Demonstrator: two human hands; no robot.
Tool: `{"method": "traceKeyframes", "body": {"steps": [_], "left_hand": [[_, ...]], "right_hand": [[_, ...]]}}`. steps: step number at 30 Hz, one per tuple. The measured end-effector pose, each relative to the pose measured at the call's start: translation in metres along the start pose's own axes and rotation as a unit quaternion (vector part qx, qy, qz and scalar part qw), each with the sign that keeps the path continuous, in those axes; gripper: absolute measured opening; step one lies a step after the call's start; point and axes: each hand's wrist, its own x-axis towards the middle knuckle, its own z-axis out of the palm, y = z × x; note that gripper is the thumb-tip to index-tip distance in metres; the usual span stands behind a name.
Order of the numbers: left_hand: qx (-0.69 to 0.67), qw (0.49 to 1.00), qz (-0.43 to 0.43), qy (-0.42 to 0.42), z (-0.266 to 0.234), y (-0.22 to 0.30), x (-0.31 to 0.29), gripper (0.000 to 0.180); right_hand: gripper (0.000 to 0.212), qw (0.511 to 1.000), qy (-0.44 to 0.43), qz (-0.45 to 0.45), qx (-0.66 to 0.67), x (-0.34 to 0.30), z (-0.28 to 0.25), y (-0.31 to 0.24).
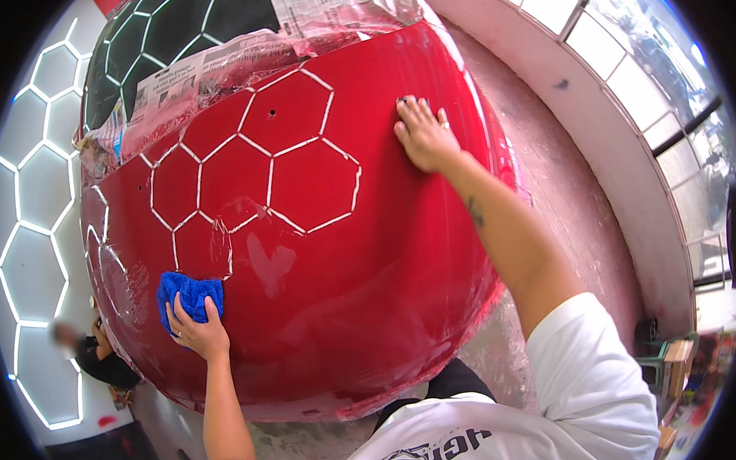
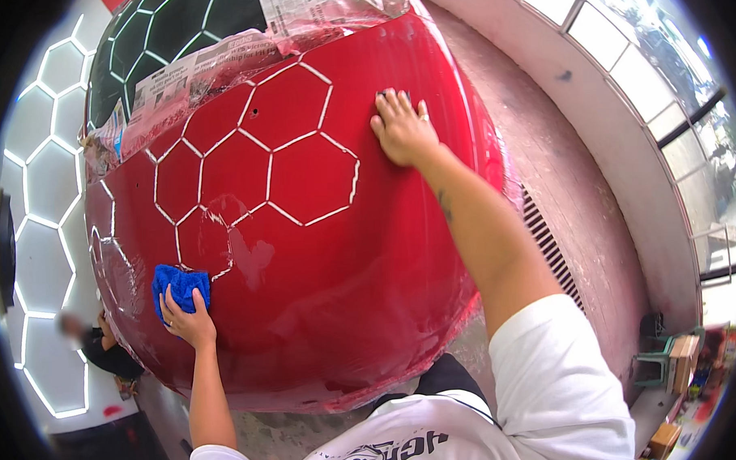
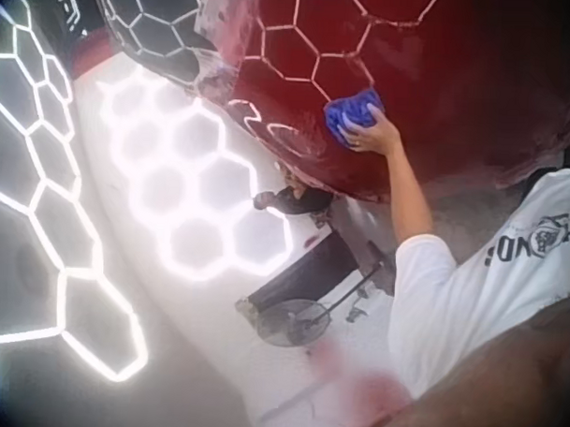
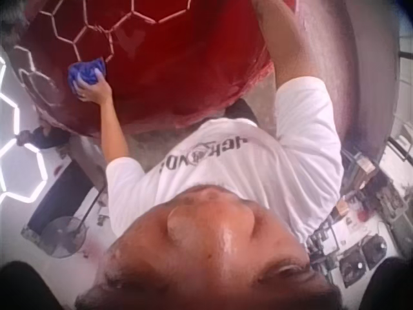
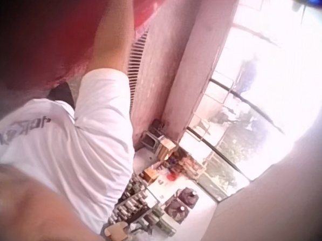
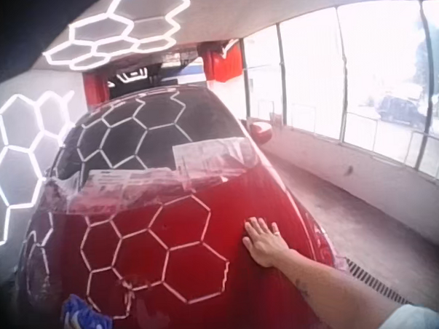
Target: The person wipes the hood of a red car with a blue cloth and a black sponge. The hood is partially covered with protective plastic and newspaper. The person alternates between wiping with the cloth and using the sponge to clean the surface.
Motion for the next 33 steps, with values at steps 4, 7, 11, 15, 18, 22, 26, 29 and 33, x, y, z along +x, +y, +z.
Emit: {"method": "traceKeyframes", "body": {"steps": [4,7,11,15,18,22,26,29,33], "left_hand": [[-0.027,0.999,0.019,0.012,-0.007,-0.003,0.001,0.071],[-0.048,0.998,0.041,0.027,-0.007,0.006,0.008,0.068],[-0.046,0.997,0.053,0.022,-0.018,0.001,0.003,0.064],[-0.048,0.998,0.042,0.022,-0.001,-0.006,0.007,0.07],[-0.012,1.0,0.013,0.015,0.006,0.002,0.004,0.074],[0.012,1.0,-0.011,0.017,0.0,-0.004,0.002,0.077],[-0.002,1.0,-0.029,-0.006,-0.005,0.003,0.004,0.081],[-0.013,0.999,-0.025,-0.032,-0.005,0.014,0.006,0.083],[-0.015,0.999,-0.025,-0.035,-0.004,0.021,0.007,0.082]], "right_hand": [[0.065,1.0,-0.002,-0.005,-0.016,0.154,-0.005,0.029],[0.068,0.998,0.004,-0.001,-0.055,0.23,-0.005,0.055],[0.066,0.999,-0.01,-0.032,-0.002,0.214,-0.009,0.028],[0.068,0.999,-0.028,-0.013,-0.024,0.137,-0.013,0.021],[0.064,0.998,0.045,-0.025,-0.046,0.03,0.014,0.008],[0.064,0.998,0.053,-0.041,0.004,-0.18,0.018,-0.071],[0.069,0.999,-0.003,-0.006,0.044,-0.368,0.029,-0.136],[0.074,0.997,-0.022,0.031,0.07,-0.469,0.067,-0.162],[0.074,0.997,-0.023,0.037,0.058,-0.462,0.065,-0.161]]}}
